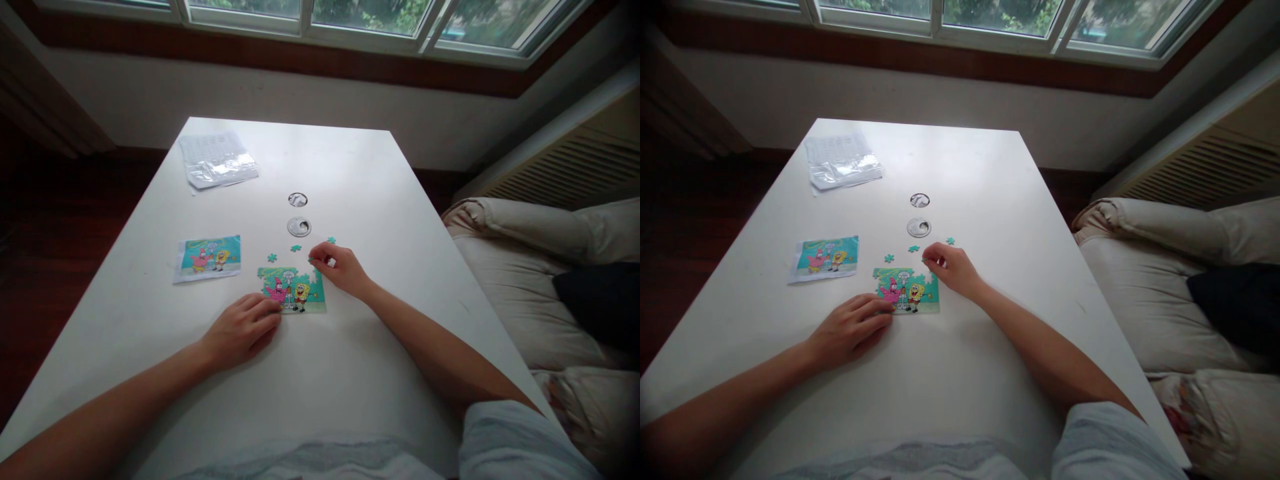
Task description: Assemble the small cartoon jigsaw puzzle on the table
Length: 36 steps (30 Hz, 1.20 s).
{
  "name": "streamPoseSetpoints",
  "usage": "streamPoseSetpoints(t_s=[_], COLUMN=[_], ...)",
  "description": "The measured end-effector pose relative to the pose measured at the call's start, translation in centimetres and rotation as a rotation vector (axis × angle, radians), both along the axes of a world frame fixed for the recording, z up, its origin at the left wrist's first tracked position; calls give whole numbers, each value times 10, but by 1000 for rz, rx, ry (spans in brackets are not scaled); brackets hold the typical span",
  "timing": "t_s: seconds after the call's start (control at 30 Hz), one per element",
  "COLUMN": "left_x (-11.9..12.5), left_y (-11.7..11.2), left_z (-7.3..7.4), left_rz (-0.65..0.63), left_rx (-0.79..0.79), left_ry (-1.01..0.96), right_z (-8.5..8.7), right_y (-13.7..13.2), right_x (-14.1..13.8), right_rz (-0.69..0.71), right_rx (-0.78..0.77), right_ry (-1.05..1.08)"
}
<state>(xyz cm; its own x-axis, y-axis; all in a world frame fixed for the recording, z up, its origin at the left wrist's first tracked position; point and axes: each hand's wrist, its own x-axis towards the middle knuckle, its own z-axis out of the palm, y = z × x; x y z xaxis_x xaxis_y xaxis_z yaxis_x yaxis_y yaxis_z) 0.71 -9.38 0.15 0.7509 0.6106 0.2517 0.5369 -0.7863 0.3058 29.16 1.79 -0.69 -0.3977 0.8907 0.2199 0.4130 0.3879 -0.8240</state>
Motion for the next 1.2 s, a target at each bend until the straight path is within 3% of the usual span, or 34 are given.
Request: streamPoseSetpoints(t_s=[0.27, 0.5, 0.9, 1.07, 1.2], left_x=[-1, -1, -1, 0, 0], left_y=[1, 3, 4, 5, 4], left_z=[-2, 0, 2, 3, 0], left_rz=[-23, 40, 51, 58, 65], left_rx=[-34, 27, 1, 11, 10], left_ry=[-15, -34, -45, -40, -22], right_z=[1, -2, -9, -9, -4], right_y=[1, 2, 2, 2, 1], right_x=[-2, 0, 1, 2, 2], right_rz=[3, -1, 19, 4, 90], right_rx=[-230, -211, -278, -222, -191], right_ry=[123, 126, 165, 88, -41])
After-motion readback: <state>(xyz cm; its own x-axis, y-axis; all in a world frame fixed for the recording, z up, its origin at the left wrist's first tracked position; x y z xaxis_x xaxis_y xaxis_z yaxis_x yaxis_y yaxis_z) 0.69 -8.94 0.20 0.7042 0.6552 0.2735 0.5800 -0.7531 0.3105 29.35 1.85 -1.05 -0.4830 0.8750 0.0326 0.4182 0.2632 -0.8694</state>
